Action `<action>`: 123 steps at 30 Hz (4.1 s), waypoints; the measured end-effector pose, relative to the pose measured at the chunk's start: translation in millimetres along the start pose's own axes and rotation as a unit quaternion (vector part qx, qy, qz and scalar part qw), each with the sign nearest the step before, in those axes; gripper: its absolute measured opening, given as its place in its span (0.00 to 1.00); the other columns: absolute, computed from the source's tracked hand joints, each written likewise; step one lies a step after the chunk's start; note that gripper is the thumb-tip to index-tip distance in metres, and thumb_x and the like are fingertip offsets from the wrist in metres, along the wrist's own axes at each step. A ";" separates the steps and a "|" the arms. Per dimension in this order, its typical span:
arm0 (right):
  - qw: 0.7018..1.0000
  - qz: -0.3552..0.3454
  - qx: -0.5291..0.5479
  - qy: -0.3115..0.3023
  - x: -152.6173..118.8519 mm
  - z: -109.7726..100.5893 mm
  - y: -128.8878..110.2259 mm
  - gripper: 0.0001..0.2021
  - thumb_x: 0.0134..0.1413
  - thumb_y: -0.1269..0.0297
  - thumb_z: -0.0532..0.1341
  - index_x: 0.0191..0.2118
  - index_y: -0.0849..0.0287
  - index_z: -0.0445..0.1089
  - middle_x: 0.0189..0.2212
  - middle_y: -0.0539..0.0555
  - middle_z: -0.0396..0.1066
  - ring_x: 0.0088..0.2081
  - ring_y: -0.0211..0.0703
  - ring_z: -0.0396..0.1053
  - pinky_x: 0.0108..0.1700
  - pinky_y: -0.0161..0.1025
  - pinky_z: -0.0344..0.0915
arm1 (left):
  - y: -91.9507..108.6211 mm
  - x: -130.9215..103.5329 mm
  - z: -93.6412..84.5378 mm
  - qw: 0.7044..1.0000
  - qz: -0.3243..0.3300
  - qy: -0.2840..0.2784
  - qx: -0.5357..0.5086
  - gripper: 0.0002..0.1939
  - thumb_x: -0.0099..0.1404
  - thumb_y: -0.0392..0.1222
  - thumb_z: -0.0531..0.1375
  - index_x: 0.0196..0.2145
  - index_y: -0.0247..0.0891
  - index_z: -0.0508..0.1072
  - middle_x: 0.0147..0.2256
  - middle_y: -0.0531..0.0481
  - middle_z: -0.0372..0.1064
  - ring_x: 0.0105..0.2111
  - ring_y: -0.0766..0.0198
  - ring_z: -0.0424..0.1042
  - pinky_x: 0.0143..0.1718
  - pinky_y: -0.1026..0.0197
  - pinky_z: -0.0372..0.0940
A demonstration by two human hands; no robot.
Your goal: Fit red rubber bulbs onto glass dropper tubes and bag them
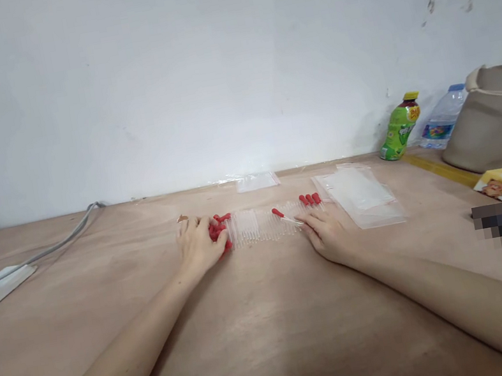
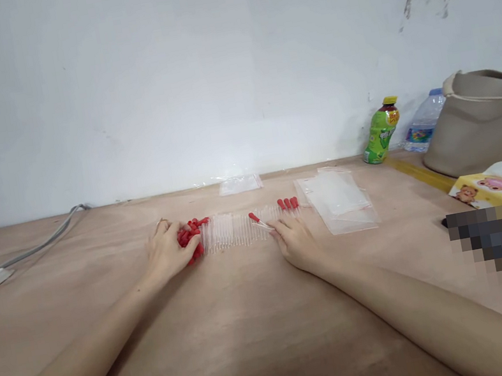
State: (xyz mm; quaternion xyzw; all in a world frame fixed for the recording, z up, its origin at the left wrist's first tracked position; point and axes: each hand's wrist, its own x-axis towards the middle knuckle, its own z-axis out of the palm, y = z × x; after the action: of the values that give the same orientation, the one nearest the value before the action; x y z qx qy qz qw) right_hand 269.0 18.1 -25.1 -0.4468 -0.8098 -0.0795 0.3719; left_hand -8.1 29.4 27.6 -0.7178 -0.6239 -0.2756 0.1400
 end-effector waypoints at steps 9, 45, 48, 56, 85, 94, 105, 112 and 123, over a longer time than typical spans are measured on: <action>1.000 0.012 -0.001 -0.017 -0.7 -0.2 -3.2 0.13 0.58 0.67 0.48 0.42 0.59 0.67 0.33 0.57 0.69 0.37 0.46 0.65 0.39 0.43 0.60 | -24.8 49.8 -3.7 0.981 -0.094 -0.143 -0.085 0.16 0.55 0.53 0.53 0.34 0.41 0.72 0.36 0.47 0.71 0.38 0.53 0.68 0.38 0.55 0.62; 0.991 -0.048 0.116 -0.053 -4.5 -12.0 -37.0 0.09 0.58 0.66 0.49 0.40 0.57 0.65 0.33 0.54 0.71 0.36 0.40 0.67 0.38 0.38 0.63 | 40.0 -42.6 12.2 0.922 0.180 -0.117 -0.321 0.08 0.62 0.43 0.54 0.36 0.38 0.70 0.32 0.50 0.70 0.31 0.66 0.68 0.31 0.64 0.63; 0.990 -0.063 0.110 -0.055 -5.7 -9.1 -36.0 0.10 0.59 0.65 0.49 0.40 0.57 0.66 0.32 0.53 0.70 0.35 0.40 0.67 0.37 0.38 0.62 | 40.8 -42.2 10.7 0.921 0.182 -0.114 -0.325 0.08 0.62 0.43 0.54 0.36 0.38 0.70 0.32 0.50 0.70 0.31 0.66 0.68 0.31 0.64 0.63; 0.987 -0.085 0.102 -0.087 -3.6 -13.2 -35.8 0.10 0.59 0.65 0.50 0.36 0.57 0.67 0.30 0.52 0.70 0.32 0.39 0.66 0.36 0.38 0.57 | 39.5 -42.3 13.4 0.907 0.185 -0.113 -0.361 0.08 0.62 0.42 0.55 0.34 0.37 0.71 0.30 0.50 0.70 0.30 0.65 0.68 0.31 0.63 0.63; 0.988 -0.064 0.115 -0.078 -1.5 -26.3 -41.7 0.06 0.56 0.68 0.52 0.33 0.60 0.65 0.28 0.52 0.70 0.30 0.37 0.66 0.31 0.33 0.60 | 39.7 -42.7 12.2 0.897 0.154 -0.134 -0.393 0.10 0.59 0.43 0.58 0.36 0.36 0.73 0.32 0.49 0.73 0.31 0.65 0.70 0.33 0.64 0.64; 0.986 -0.117 0.097 -0.068 -4.3 -15.5 -37.1 0.10 0.58 0.68 0.49 0.31 0.60 0.65 0.25 0.53 0.68 0.28 0.37 0.63 0.33 0.36 0.58 | 40.5 -45.5 15.2 0.896 0.170 -0.156 -0.380 0.09 0.60 0.43 0.57 0.33 0.37 0.74 0.30 0.50 0.73 0.29 0.67 0.70 0.31 0.66 0.63; 0.986 -0.071 0.099 -0.114 -3.0 -18.0 -47.3 0.12 0.58 0.66 0.49 0.30 0.61 0.67 0.25 0.53 0.68 0.27 0.37 0.63 0.31 0.33 0.57 | 42.8 -45.6 10.9 0.896 0.197 -0.183 -0.353 0.10 0.62 0.42 0.54 0.34 0.36 0.73 0.29 0.50 0.72 0.29 0.66 0.68 0.30 0.66 0.61; 0.982 -0.029 0.097 -0.160 -1.3 -16.4 -51.2 0.13 0.58 0.65 0.49 0.28 0.61 0.67 0.23 0.53 0.68 0.24 0.36 0.62 0.28 0.32 0.54 | 42.9 -45.5 11.1 0.896 0.209 -0.184 -0.346 0.10 0.62 0.42 0.54 0.35 0.36 0.74 0.29 0.49 0.71 0.29 0.66 0.68 0.32 0.65 0.61; 0.966 -0.015 0.117 -0.231 10.8 -21.0 -48.5 0.13 0.57 0.67 0.50 0.23 0.61 0.63 0.20 0.49 0.65 0.22 0.33 0.59 0.26 0.31 0.52 | 42.9 -44.8 12.4 0.895 0.217 -0.168 -0.351 0.10 0.62 0.43 0.55 0.36 0.37 0.74 0.31 0.50 0.73 0.30 0.65 0.69 0.33 0.64 0.63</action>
State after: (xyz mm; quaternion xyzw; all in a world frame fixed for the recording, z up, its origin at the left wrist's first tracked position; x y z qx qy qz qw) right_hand 238.8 -13.0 7.0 -0.3941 -0.8840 0.1155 0.2236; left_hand 33.3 -8.3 -1.9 -0.8736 -0.3293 -0.3149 -0.1710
